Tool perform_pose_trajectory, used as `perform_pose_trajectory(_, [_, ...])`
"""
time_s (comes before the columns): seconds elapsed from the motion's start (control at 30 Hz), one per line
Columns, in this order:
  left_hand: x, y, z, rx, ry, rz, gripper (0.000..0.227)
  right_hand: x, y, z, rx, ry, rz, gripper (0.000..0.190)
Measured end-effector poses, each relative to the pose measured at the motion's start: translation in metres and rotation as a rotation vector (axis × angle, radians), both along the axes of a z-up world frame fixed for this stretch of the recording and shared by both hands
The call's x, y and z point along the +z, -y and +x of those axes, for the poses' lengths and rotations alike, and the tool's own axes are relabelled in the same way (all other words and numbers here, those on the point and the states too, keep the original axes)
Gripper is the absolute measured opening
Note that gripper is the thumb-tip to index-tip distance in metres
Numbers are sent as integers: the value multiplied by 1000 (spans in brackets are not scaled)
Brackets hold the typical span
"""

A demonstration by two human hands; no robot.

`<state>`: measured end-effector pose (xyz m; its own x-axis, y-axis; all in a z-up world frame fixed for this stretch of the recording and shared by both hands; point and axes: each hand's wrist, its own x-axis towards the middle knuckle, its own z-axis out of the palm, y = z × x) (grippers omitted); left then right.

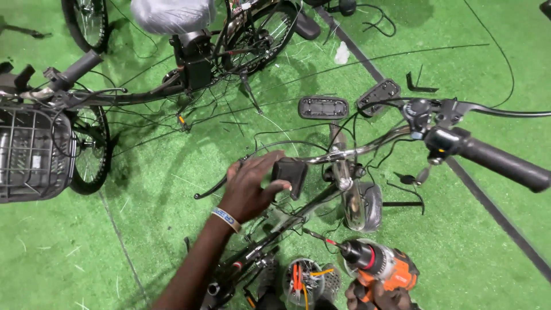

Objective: The person assembles an electric bicycle in a workshop, starting by organizing tools and parts in a bucket. They then attach a control unit to the handlebars, secure it using a power drill, and organize the wiring. Finally, they handle a container of small parts and a coiled cable.

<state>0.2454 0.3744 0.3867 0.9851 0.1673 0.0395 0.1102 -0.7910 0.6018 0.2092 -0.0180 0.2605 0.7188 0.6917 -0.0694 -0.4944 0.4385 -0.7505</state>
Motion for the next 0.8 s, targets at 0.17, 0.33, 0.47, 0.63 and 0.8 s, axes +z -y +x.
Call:
perform_pose_trajectory(0.17, [34, 26, 2, 143, -177, 60, 50, 84, 4, -4, -182, -55, -310, 37])
perform_pose_trajectory(0.33, [18, 27, 11, 158, -79, 254, 43, 86, 12, -4, -300, -153, -469, 45])
perform_pose_trajectory(0.47, [24, 23, 16, 125, -146, 197, 45, 79, 11, -21, -230, -162, -529, 40])
perform_pose_trajectory(0.63, [47, 12, 46, 116, -362, 106, 44, 93, -24, -48, -380, -232, -474, 42])
perform_pose_trajectory(0.8, [51, 23, 45, 28, -306, 397, 52, 106, -52, -75, -403, -393, -413, 26])
